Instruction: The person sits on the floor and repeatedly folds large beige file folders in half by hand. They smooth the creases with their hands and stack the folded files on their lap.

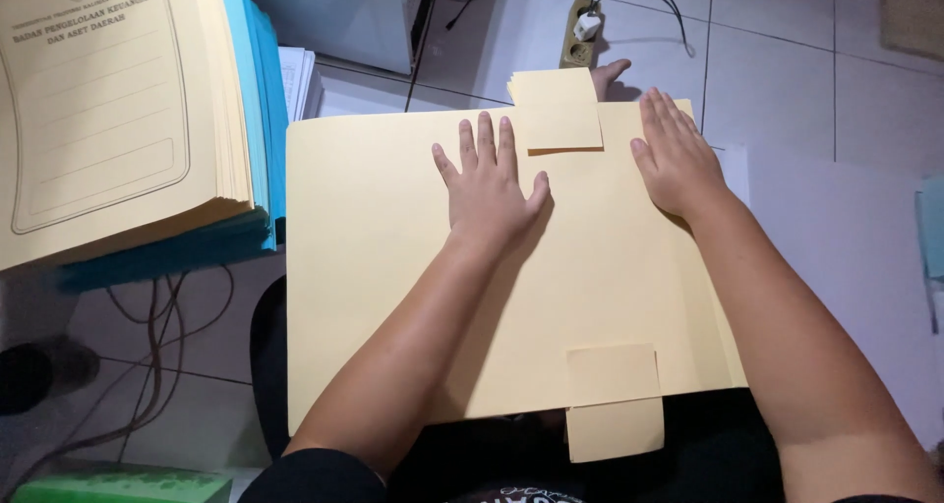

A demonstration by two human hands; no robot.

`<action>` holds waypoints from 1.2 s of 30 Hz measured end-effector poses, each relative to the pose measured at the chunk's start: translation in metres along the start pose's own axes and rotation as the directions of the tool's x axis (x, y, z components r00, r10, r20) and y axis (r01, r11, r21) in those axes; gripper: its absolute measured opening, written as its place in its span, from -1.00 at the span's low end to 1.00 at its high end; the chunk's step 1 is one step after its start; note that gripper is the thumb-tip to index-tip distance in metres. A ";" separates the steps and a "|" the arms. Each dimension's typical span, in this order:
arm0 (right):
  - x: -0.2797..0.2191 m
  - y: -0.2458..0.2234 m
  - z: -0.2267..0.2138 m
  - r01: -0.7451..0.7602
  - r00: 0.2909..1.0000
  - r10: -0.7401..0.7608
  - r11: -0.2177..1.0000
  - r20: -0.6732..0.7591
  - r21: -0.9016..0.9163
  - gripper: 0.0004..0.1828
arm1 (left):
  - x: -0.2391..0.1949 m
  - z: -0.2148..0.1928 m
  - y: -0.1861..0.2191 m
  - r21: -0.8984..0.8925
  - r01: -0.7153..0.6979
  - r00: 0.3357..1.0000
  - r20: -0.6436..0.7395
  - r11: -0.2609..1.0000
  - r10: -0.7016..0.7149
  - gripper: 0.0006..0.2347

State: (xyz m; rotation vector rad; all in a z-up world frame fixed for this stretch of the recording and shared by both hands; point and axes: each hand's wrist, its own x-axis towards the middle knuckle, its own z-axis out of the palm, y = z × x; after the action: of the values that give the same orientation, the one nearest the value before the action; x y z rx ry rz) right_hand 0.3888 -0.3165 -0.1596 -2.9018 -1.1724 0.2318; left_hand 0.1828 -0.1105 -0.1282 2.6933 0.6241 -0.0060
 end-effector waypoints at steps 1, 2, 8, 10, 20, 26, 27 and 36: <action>-0.007 -0.002 0.000 -0.008 1.000 0.008 1.000 0.004 0.001 -0.26 | 0.001 0.002 0.000 -0.001 -0.006 1.000 0.007 1.000 0.006 -0.29; -0.013 -0.004 -0.002 -0.017 1.000 0.017 1.000 0.012 0.000 -0.26 | 0.002 0.002 0.000 0.000 -0.001 1.000 0.004 1.000 0.001 -0.28; -0.101 -0.016 0.001 0.048 0.997 -0.047 0.999 0.066 -0.020 -0.25 | -0.007 -0.002 0.001 0.011 -0.004 1.000 -0.026 1.000 0.004 -0.29; -0.142 -0.021 0.000 0.085 0.993 -0.082 0.996 0.083 -0.034 -0.23 | -0.009 -0.001 0.001 0.006 -0.014 0.999 -0.048 1.000 0.014 -0.30; -0.245 -0.019 0.023 0.215 0.957 -0.201 0.975 0.211 -0.047 0.43 | -0.015 0.002 0.002 0.056 -0.001 0.997 -0.076 0.998 0.005 -0.28; -0.247 -0.093 0.014 0.426 0.872 -0.407 0.904 0.272 -0.013 0.56 | -0.015 0.000 0.003 0.061 -0.009 0.999 -0.048 0.998 0.012 -0.29; -0.243 -0.100 0.016 0.478 0.845 -0.459 0.879 0.275 -0.001 0.49 | -0.014 0.000 0.002 0.064 -0.014 0.999 -0.046 0.998 0.017 -0.29; -0.117 -0.116 -0.027 0.072 0.970 -0.059 0.996 0.234 -0.047 -0.08 | -0.013 -0.010 0.000 0.044 -0.076 0.996 0.057 0.996 0.073 -0.39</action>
State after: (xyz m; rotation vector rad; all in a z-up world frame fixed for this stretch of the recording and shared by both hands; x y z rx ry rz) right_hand 0.2296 -0.3122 -0.1108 -2.9391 -1.3232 0.5618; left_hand 0.1704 -0.1122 -0.1174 2.7487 0.5129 -0.0758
